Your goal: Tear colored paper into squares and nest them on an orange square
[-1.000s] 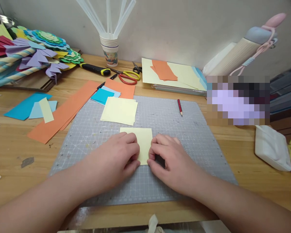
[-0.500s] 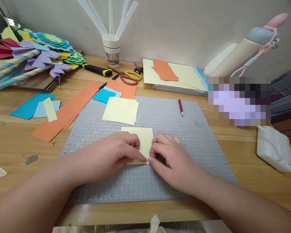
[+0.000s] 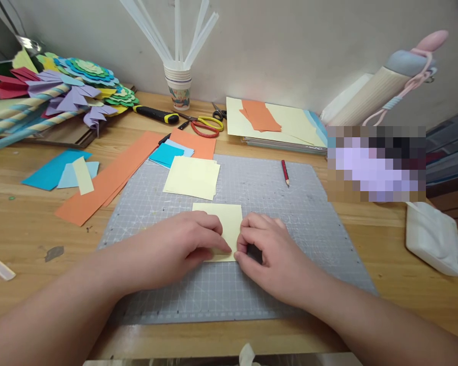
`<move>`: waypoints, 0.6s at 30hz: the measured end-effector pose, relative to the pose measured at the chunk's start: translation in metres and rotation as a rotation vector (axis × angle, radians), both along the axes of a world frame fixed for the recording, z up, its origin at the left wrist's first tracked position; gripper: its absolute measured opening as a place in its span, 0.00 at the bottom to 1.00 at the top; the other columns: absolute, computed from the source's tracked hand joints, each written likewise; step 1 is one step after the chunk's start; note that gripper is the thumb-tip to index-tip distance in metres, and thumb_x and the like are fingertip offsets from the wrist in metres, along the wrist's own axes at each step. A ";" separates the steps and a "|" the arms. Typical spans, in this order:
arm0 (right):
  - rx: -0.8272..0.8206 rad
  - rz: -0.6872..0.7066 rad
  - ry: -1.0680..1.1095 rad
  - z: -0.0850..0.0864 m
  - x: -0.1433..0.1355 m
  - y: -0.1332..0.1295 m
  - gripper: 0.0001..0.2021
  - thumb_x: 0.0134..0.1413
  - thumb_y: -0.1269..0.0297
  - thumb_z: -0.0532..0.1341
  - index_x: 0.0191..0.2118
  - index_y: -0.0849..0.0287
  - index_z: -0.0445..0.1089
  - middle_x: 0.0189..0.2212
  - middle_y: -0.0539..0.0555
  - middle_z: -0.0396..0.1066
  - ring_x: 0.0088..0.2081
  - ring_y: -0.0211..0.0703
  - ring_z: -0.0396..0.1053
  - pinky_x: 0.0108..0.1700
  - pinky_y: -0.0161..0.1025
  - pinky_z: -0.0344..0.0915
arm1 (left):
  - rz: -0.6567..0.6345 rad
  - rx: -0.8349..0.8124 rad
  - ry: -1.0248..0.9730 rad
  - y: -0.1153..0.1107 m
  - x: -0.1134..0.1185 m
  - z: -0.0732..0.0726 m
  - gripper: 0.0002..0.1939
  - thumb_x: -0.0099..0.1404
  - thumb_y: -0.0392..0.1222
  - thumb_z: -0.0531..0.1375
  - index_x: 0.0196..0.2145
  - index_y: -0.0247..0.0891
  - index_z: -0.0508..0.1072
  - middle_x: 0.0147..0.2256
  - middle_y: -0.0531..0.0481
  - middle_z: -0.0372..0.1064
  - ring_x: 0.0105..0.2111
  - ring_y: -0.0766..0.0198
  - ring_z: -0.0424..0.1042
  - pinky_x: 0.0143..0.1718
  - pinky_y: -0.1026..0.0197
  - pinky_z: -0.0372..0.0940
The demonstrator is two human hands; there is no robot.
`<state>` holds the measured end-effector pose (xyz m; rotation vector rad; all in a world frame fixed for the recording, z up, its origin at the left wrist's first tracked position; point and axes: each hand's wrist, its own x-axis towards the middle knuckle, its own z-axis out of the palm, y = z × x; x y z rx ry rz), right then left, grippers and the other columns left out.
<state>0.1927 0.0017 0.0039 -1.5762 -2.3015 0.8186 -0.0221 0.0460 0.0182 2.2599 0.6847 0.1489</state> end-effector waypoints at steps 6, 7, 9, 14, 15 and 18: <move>-0.004 0.036 0.016 0.002 0.003 0.002 0.06 0.52 0.73 0.58 0.27 0.57 0.66 0.33 0.50 0.65 0.39 0.43 0.63 0.42 0.46 0.54 | 0.010 -0.002 0.001 0.000 0.000 -0.002 0.18 0.65 0.28 0.53 0.44 0.46 0.75 0.41 0.53 0.69 0.41 0.66 0.69 0.43 0.64 0.61; -0.005 0.046 0.017 0.003 0.003 0.003 0.06 0.52 0.73 0.58 0.27 0.57 0.66 0.33 0.50 0.65 0.40 0.43 0.63 0.43 0.46 0.54 | 0.014 -0.004 -0.006 0.000 -0.001 -0.002 0.17 0.65 0.29 0.53 0.44 0.46 0.75 0.41 0.52 0.69 0.41 0.66 0.69 0.43 0.64 0.61; -0.015 0.055 0.015 0.004 0.005 0.004 0.06 0.52 0.73 0.58 0.27 0.57 0.67 0.34 0.50 0.66 0.40 0.43 0.63 0.43 0.46 0.54 | 0.021 -0.007 -0.018 0.000 -0.001 -0.002 0.17 0.65 0.29 0.53 0.44 0.45 0.74 0.42 0.52 0.69 0.42 0.65 0.69 0.44 0.63 0.62; -0.049 0.076 0.053 0.006 0.004 0.006 0.05 0.53 0.71 0.60 0.28 0.56 0.68 0.35 0.49 0.65 0.41 0.43 0.63 0.45 0.47 0.53 | 0.047 -0.009 0.003 -0.001 -0.002 -0.002 0.17 0.64 0.29 0.53 0.44 0.45 0.74 0.42 0.51 0.69 0.42 0.64 0.68 0.44 0.62 0.62; -0.049 0.079 0.059 0.006 0.003 0.006 0.05 0.53 0.71 0.60 0.28 0.56 0.68 0.36 0.49 0.65 0.42 0.43 0.63 0.46 0.48 0.53 | 0.049 -0.009 0.009 -0.001 -0.002 -0.002 0.17 0.64 0.29 0.53 0.44 0.45 0.74 0.42 0.51 0.69 0.42 0.64 0.68 0.44 0.62 0.62; -0.036 0.076 0.049 0.004 -0.001 0.006 0.06 0.53 0.72 0.59 0.28 0.56 0.67 0.35 0.50 0.65 0.42 0.44 0.62 0.45 0.48 0.52 | 0.049 -0.008 0.022 -0.002 -0.003 -0.002 0.17 0.64 0.29 0.53 0.44 0.45 0.74 0.42 0.51 0.68 0.42 0.64 0.68 0.45 0.62 0.62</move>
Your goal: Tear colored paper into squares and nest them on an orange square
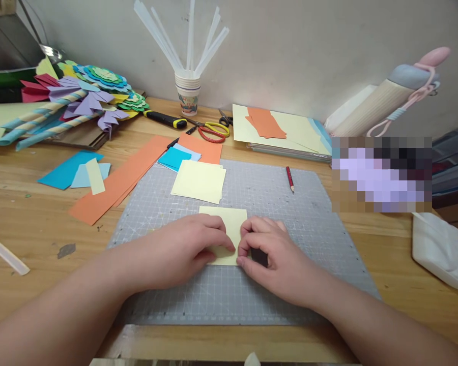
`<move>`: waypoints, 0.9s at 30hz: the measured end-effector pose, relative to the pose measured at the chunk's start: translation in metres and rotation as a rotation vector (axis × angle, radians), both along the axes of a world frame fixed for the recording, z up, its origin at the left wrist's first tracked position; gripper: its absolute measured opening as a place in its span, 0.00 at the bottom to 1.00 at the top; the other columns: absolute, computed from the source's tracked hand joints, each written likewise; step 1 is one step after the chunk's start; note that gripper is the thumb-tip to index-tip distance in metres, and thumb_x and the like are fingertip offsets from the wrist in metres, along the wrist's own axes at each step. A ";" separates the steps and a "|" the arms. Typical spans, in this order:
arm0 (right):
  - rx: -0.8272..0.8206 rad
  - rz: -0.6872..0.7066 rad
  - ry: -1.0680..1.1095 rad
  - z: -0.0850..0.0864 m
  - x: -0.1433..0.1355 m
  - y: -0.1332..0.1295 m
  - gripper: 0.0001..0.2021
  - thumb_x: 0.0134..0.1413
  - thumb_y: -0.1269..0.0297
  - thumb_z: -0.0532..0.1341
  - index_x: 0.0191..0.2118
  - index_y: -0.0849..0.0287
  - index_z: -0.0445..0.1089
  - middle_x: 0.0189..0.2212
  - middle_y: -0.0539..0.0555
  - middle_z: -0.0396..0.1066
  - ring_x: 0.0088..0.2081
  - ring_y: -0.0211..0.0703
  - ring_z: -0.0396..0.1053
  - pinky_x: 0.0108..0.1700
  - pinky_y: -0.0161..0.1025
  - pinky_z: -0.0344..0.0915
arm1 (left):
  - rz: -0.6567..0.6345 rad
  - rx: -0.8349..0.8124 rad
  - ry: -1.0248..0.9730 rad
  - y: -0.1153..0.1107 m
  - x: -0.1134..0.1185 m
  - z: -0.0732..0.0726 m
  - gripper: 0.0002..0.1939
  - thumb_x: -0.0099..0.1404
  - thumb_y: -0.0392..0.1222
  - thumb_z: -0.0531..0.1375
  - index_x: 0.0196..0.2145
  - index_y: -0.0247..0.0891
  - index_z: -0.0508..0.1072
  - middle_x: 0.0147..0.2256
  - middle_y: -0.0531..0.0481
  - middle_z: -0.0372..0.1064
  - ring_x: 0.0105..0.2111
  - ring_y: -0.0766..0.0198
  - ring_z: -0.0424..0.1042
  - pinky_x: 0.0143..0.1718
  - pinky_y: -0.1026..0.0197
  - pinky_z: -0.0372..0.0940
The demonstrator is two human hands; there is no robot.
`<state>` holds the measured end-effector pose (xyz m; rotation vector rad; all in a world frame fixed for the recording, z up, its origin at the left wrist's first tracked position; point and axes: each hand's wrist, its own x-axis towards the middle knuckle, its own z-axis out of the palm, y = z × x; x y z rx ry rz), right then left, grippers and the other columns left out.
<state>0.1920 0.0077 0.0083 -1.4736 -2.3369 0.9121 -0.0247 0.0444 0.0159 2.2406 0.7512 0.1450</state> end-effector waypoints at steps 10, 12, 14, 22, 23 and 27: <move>0.009 -0.022 -0.024 -0.003 -0.002 0.001 0.05 0.53 0.71 0.60 0.28 0.56 0.67 0.36 0.51 0.65 0.42 0.45 0.63 0.46 0.49 0.54 | 0.009 -0.047 -0.023 0.001 -0.002 0.004 0.18 0.65 0.29 0.51 0.42 0.45 0.76 0.40 0.51 0.69 0.40 0.65 0.69 0.44 0.63 0.62; 0.001 -0.026 -0.023 -0.003 -0.002 0.001 0.06 0.53 0.71 0.60 0.27 0.56 0.68 0.36 0.51 0.65 0.42 0.45 0.63 0.46 0.49 0.54 | 0.008 -0.049 -0.006 0.001 -0.002 0.004 0.20 0.65 0.28 0.50 0.42 0.46 0.77 0.40 0.52 0.68 0.39 0.66 0.69 0.43 0.63 0.62; -0.001 -0.028 -0.021 -0.003 -0.002 0.001 0.06 0.53 0.71 0.59 0.27 0.56 0.68 0.36 0.50 0.65 0.42 0.45 0.63 0.46 0.49 0.53 | -0.001 -0.040 0.008 0.001 -0.001 0.005 0.21 0.64 0.27 0.49 0.42 0.48 0.77 0.39 0.52 0.67 0.38 0.67 0.68 0.43 0.64 0.62; 0.006 -0.028 -0.033 -0.004 -0.003 0.001 0.05 0.52 0.72 0.59 0.27 0.56 0.66 0.35 0.50 0.65 0.41 0.45 0.62 0.45 0.49 0.54 | -0.024 0.003 0.021 0.000 -0.001 -0.002 0.25 0.62 0.25 0.50 0.43 0.51 0.78 0.38 0.53 0.65 0.38 0.68 0.67 0.43 0.64 0.61; 0.011 -0.024 -0.035 -0.004 -0.003 0.000 0.06 0.52 0.72 0.58 0.27 0.56 0.66 0.35 0.51 0.65 0.41 0.45 0.62 0.45 0.49 0.54 | -0.018 0.004 0.025 -0.001 -0.001 -0.003 0.25 0.62 0.25 0.50 0.43 0.51 0.78 0.38 0.53 0.65 0.38 0.67 0.67 0.42 0.64 0.61; 0.098 -0.023 0.001 -0.002 0.002 -0.007 0.04 0.55 0.71 0.57 0.31 0.56 0.66 0.36 0.52 0.64 0.39 0.44 0.62 0.43 0.47 0.55 | 0.029 0.006 0.035 -0.003 0.000 -0.006 0.24 0.61 0.24 0.51 0.42 0.50 0.78 0.38 0.52 0.63 0.39 0.66 0.65 0.43 0.62 0.60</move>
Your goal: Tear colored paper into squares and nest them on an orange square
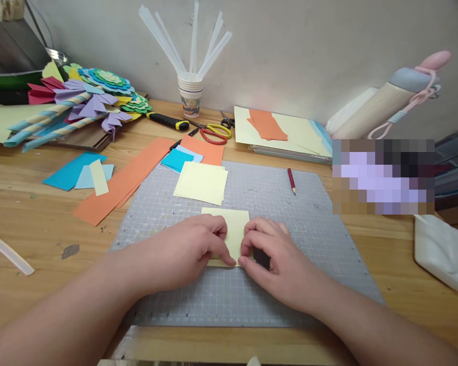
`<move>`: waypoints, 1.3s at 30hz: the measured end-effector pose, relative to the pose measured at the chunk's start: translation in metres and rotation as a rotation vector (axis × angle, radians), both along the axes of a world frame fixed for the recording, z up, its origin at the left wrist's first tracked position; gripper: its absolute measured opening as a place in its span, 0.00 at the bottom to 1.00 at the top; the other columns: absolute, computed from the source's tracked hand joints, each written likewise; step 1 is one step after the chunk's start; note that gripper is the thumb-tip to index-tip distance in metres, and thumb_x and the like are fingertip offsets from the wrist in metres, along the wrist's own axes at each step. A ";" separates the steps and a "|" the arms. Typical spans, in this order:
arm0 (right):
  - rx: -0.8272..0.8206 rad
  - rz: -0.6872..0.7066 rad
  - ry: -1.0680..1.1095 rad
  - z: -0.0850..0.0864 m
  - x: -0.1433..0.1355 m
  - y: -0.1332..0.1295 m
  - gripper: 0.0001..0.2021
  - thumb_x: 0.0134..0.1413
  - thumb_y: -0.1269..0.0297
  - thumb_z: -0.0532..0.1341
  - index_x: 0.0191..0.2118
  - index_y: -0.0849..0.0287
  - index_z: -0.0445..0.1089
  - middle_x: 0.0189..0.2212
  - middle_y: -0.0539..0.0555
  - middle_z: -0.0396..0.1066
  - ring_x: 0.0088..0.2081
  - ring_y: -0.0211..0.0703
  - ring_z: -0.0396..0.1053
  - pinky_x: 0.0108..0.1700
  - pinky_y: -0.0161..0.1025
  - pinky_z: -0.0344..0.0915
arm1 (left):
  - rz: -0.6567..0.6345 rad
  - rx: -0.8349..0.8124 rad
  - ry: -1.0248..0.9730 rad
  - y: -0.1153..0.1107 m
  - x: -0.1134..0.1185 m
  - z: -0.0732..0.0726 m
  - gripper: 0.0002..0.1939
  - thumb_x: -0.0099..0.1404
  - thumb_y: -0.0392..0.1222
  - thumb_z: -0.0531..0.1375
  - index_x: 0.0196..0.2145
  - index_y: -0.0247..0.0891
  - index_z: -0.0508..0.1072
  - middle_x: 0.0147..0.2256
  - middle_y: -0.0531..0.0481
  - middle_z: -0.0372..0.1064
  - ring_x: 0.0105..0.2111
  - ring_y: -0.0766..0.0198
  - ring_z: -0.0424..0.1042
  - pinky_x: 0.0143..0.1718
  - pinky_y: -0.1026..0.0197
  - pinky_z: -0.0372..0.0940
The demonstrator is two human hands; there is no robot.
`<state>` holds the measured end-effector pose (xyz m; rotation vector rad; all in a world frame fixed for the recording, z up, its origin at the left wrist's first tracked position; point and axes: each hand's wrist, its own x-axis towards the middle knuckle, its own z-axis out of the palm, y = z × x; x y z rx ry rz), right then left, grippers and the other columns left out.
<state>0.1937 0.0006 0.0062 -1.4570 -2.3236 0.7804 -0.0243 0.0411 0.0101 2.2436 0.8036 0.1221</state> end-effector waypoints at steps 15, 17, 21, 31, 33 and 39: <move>0.450 0.355 -0.154 -0.006 -0.013 -0.034 0.17 0.62 0.68 0.53 0.53 0.68 0.69 0.31 0.55 0.67 0.33 0.45 0.56 0.34 0.44 0.48 | 0.018 0.036 0.025 0.004 0.001 -0.002 0.22 0.59 0.24 0.52 0.36 0.49 0.79 0.35 0.53 0.62 0.39 0.64 0.62 0.42 0.58 0.54; 0.436 0.349 -0.179 -0.007 -0.014 -0.036 0.17 0.62 0.68 0.53 0.53 0.69 0.69 0.31 0.55 0.67 0.32 0.45 0.56 0.33 0.44 0.48 | 0.021 0.037 0.016 0.004 0.001 -0.002 0.22 0.59 0.24 0.52 0.35 0.49 0.79 0.35 0.53 0.62 0.38 0.64 0.62 0.42 0.58 0.54; 0.426 0.336 -0.172 -0.005 -0.018 -0.039 0.17 0.62 0.70 0.52 0.53 0.72 0.69 0.31 0.56 0.68 0.32 0.45 0.58 0.33 0.43 0.49 | 0.021 0.033 0.015 0.003 0.001 -0.004 0.23 0.59 0.24 0.52 0.36 0.50 0.79 0.35 0.53 0.62 0.38 0.64 0.63 0.41 0.59 0.54; 0.413 0.220 -0.151 0.000 -0.013 -0.044 0.15 0.62 0.73 0.50 0.44 0.68 0.73 0.26 0.54 0.66 0.28 0.42 0.60 0.31 0.42 0.46 | 0.014 0.025 0.028 0.005 0.003 0.000 0.25 0.60 0.24 0.51 0.38 0.53 0.79 0.34 0.53 0.61 0.39 0.63 0.63 0.42 0.59 0.55; 0.424 0.201 -0.157 0.000 -0.012 -0.044 0.15 0.62 0.74 0.49 0.42 0.68 0.73 0.25 0.54 0.66 0.28 0.42 0.61 0.31 0.42 0.46 | 0.009 0.026 0.030 0.004 0.002 0.000 0.25 0.60 0.24 0.51 0.39 0.53 0.79 0.34 0.53 0.61 0.39 0.63 0.63 0.42 0.59 0.55; 0.486 0.126 -0.224 0.001 -0.008 -0.045 0.14 0.61 0.75 0.50 0.30 0.63 0.71 0.22 0.52 0.64 0.25 0.41 0.58 0.30 0.43 0.43 | 0.010 0.016 0.039 0.004 0.002 0.000 0.26 0.61 0.24 0.50 0.39 0.53 0.79 0.34 0.53 0.61 0.39 0.63 0.63 0.44 0.58 0.55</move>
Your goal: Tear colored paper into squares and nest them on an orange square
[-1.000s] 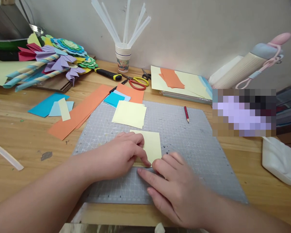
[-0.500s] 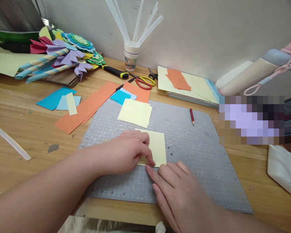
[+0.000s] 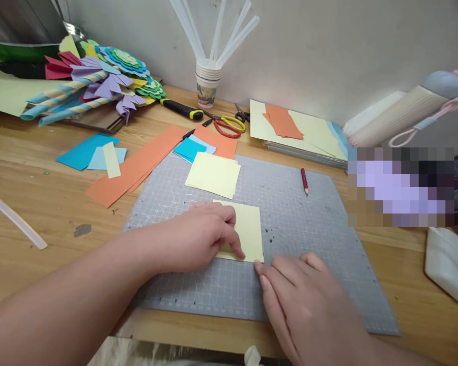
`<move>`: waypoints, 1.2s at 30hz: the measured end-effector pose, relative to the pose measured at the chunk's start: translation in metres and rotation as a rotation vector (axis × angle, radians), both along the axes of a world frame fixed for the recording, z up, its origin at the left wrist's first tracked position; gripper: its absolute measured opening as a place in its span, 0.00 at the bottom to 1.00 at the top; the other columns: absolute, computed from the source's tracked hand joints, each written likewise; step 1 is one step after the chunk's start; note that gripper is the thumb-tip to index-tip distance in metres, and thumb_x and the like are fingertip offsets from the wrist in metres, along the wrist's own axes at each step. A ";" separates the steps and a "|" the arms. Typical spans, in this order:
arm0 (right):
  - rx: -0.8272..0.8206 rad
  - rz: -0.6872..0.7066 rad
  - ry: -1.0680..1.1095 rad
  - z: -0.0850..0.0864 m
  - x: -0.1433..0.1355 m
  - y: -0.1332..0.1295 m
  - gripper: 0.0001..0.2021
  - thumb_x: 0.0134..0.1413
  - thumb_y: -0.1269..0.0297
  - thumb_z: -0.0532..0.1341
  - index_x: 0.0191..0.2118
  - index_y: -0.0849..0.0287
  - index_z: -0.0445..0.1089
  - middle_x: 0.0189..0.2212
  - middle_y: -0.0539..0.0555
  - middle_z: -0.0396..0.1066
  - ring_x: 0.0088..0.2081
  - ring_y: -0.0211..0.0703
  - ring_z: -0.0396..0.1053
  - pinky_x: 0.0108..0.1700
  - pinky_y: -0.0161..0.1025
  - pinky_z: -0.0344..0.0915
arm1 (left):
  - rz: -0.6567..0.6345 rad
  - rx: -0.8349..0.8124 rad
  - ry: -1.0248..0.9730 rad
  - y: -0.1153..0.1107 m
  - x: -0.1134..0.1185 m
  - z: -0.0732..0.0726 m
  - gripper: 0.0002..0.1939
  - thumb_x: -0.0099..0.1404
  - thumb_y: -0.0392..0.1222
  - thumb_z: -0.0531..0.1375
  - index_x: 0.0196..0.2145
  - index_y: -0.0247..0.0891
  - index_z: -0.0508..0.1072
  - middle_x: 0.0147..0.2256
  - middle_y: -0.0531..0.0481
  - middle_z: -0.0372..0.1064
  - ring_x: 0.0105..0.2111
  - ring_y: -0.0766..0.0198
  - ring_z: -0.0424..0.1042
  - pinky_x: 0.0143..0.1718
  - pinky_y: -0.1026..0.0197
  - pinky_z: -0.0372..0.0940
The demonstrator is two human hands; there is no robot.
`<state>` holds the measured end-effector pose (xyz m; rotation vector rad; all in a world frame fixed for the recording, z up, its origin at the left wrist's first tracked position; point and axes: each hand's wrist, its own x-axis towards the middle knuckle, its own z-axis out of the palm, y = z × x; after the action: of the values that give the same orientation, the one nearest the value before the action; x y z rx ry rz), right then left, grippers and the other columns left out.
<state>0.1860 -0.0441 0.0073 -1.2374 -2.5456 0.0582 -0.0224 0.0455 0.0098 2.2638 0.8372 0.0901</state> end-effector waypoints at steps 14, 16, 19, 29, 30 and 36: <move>-0.347 -0.127 0.133 -0.008 0.006 0.028 0.02 0.57 0.67 0.59 0.34 0.58 0.64 0.35 0.53 0.65 0.36 0.44 0.61 0.39 0.43 0.58 | 0.049 -0.062 -0.030 -0.002 -0.004 0.009 0.09 0.64 0.34 0.54 0.39 0.41 0.72 0.41 0.52 0.67 0.45 0.61 0.65 0.48 0.58 0.58; -0.396 -0.118 0.155 -0.008 0.004 0.030 0.03 0.57 0.70 0.59 0.32 0.57 0.64 0.35 0.53 0.65 0.37 0.44 0.61 0.40 0.44 0.59 | 0.063 -0.066 -0.003 -0.004 -0.004 0.011 0.05 0.63 0.39 0.57 0.38 0.41 0.71 0.42 0.52 0.66 0.45 0.60 0.65 0.47 0.57 0.59; -0.471 -0.109 0.240 -0.003 0.004 0.033 0.06 0.57 0.72 0.57 0.30 0.57 0.63 0.33 0.51 0.64 0.37 0.43 0.62 0.41 0.44 0.60 | 0.075 -0.057 0.029 -0.008 -0.005 0.013 0.10 0.60 0.46 0.62 0.39 0.42 0.69 0.44 0.52 0.66 0.46 0.58 0.64 0.47 0.56 0.59; -1.006 -0.118 0.946 0.005 0.026 0.046 0.09 0.59 0.62 0.56 0.28 0.56 0.59 0.28 0.49 0.57 0.31 0.39 0.57 0.33 0.38 0.58 | 0.153 0.221 -0.277 -0.010 0.002 0.022 0.03 0.65 0.40 0.59 0.38 0.43 0.71 0.34 0.57 0.72 0.37 0.66 0.68 0.44 0.60 0.57; -1.007 -0.120 0.977 0.005 0.026 0.045 0.08 0.59 0.61 0.56 0.30 0.55 0.60 0.29 0.50 0.59 0.32 0.40 0.58 0.33 0.38 0.59 | 0.194 0.164 -0.302 -0.011 0.003 0.023 0.02 0.65 0.41 0.59 0.34 0.43 0.71 0.31 0.58 0.71 0.33 0.68 0.68 0.40 0.61 0.58; -0.409 -0.101 0.782 0.021 0.014 0.039 0.06 0.55 0.67 0.59 0.40 0.53 0.66 0.36 0.52 0.67 0.37 0.42 0.64 0.40 0.42 0.63 | 0.399 -0.219 -0.381 -0.016 0.009 0.029 0.09 0.60 0.43 0.61 0.25 0.40 0.71 0.22 0.59 0.65 0.24 0.71 0.62 0.26 0.66 0.56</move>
<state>0.2004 -0.0050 0.0286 -1.1586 -1.8249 0.8884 -0.0139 0.0292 0.0386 1.7726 1.0195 0.5654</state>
